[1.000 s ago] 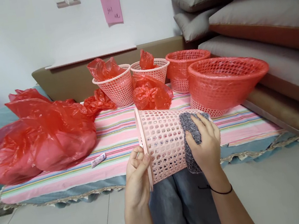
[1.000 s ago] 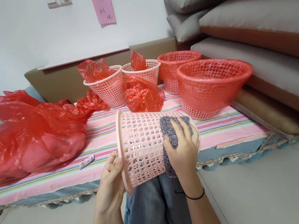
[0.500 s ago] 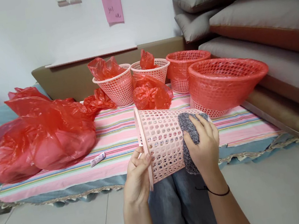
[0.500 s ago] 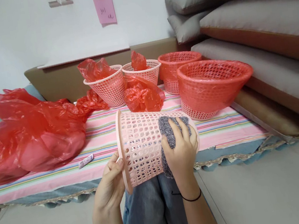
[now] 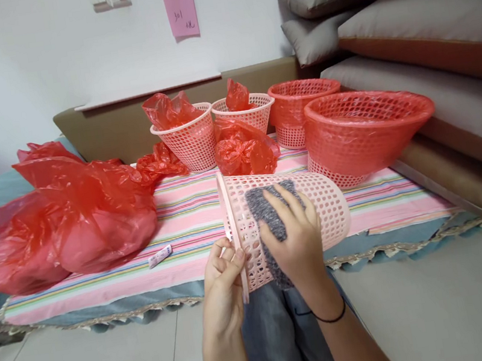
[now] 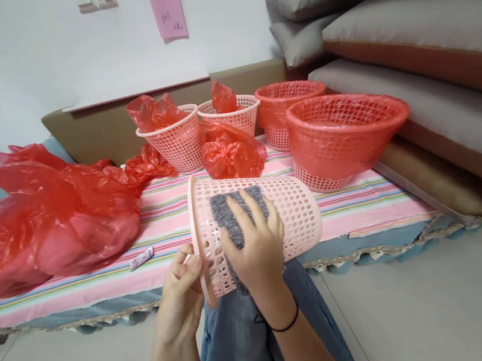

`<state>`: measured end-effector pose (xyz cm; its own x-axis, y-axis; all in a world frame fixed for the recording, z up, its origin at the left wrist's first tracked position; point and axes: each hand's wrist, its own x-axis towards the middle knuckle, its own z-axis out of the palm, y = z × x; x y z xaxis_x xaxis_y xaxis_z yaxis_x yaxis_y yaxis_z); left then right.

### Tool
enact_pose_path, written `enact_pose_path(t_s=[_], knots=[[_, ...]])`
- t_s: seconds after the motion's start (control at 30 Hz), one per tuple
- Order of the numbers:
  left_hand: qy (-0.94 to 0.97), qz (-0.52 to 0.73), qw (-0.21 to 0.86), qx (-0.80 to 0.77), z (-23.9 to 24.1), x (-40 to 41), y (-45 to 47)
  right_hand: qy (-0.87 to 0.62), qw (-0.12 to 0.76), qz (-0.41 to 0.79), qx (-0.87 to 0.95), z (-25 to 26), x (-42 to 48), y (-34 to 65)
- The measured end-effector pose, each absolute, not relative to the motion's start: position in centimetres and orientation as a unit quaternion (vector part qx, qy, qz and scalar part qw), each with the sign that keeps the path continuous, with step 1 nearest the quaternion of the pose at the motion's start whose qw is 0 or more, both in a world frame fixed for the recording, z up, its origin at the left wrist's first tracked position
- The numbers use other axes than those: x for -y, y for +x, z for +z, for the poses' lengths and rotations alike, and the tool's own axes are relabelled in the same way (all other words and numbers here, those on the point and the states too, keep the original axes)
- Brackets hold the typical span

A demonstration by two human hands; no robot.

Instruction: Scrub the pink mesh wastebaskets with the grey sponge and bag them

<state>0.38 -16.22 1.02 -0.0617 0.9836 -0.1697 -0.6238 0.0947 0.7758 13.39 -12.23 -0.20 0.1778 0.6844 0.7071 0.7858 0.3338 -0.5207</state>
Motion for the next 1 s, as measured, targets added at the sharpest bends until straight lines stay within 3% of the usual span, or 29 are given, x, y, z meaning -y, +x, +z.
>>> enact_pose_path(t_s=[0.33, 1.0], knots=[[0.221, 0.667, 0.611, -0.364, 0.6, 16.7, 1.2, -0.662, 0.527, -0.068, 0.528, -3.8, 9.4, 22.3], [0.258, 0.655, 0.593, -0.39, 0.0, 16.9, 1.0, -0.642, 0.52, -0.093, 0.556, -3.1, 10.0, 20.6]])
